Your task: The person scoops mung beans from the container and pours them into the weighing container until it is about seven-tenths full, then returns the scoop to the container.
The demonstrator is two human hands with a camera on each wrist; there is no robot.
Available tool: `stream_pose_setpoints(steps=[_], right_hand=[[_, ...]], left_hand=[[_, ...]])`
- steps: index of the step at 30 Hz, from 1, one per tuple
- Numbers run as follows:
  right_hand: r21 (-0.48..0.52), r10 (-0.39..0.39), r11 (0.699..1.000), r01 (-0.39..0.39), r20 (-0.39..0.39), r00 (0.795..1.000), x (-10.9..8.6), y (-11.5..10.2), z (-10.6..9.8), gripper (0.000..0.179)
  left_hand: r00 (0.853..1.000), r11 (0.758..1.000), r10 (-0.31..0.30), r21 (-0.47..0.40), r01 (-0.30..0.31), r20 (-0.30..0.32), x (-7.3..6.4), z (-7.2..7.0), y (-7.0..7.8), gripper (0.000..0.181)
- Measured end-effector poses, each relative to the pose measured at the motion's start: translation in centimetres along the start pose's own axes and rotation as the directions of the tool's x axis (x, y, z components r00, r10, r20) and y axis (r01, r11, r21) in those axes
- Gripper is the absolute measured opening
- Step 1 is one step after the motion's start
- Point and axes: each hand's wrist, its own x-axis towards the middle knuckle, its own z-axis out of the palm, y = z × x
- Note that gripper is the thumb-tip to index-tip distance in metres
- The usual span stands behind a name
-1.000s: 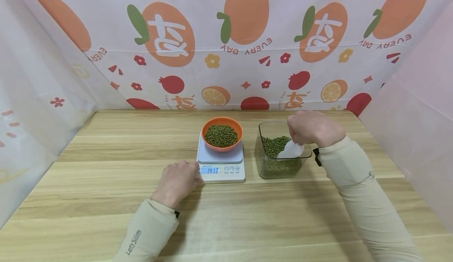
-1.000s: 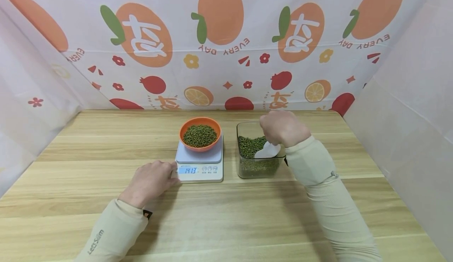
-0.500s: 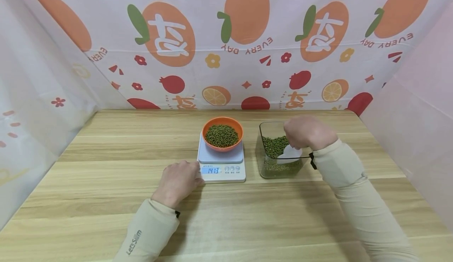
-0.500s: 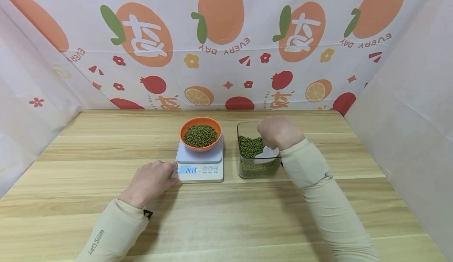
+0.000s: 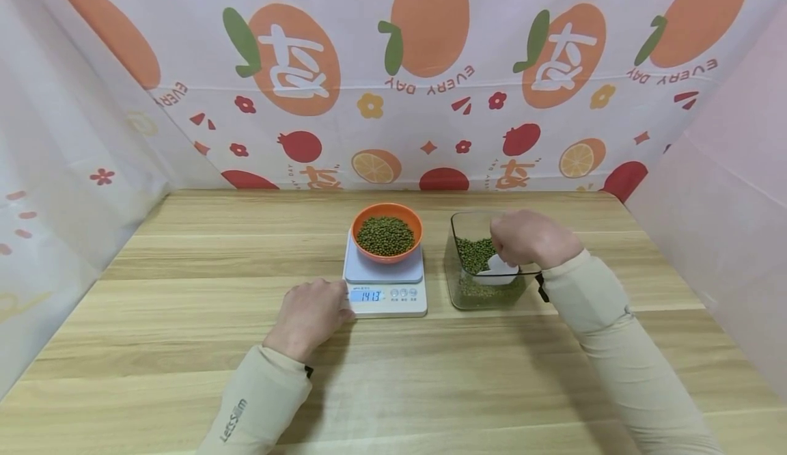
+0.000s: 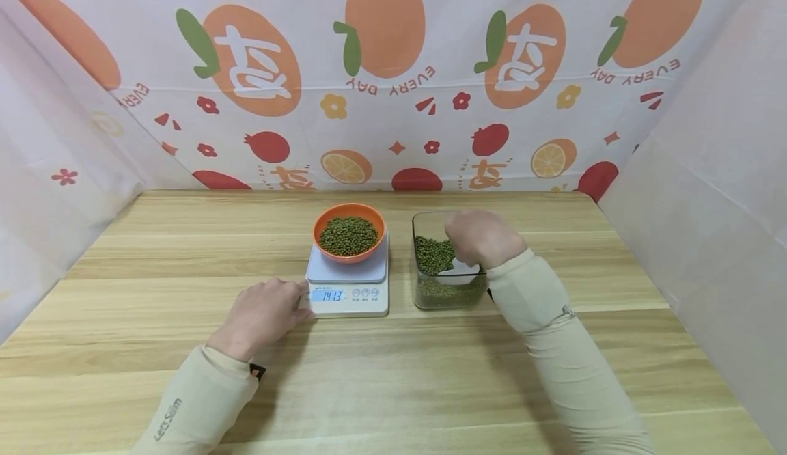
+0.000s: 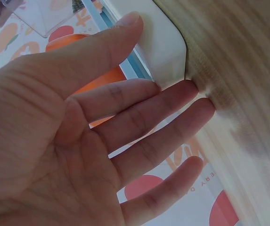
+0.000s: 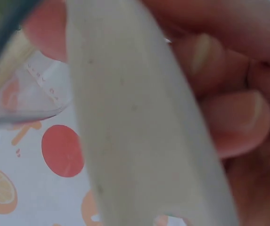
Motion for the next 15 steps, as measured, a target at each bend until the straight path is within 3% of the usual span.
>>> stream_pose_setpoints(steps=[8, 15], right_hand=[[-0.029, -0.02, 0.999, 0.02, -0.02, 1.0, 0.2, 0.1, 0.5, 0.039], [-0.049, -0.081, 0.996, 0.076, -0.094, 0.992, 0.0, 0.1, 1.1, 0.041]], left_hand=[[1.0, 1.0, 0.001, 0.004, -0.001, -0.001, 0.0, 0.0, 0.0, 0.03], [1.0, 1.0, 0.009, 0.002, -0.009, -0.009, 0.0, 0.0, 0.0, 0.029]])
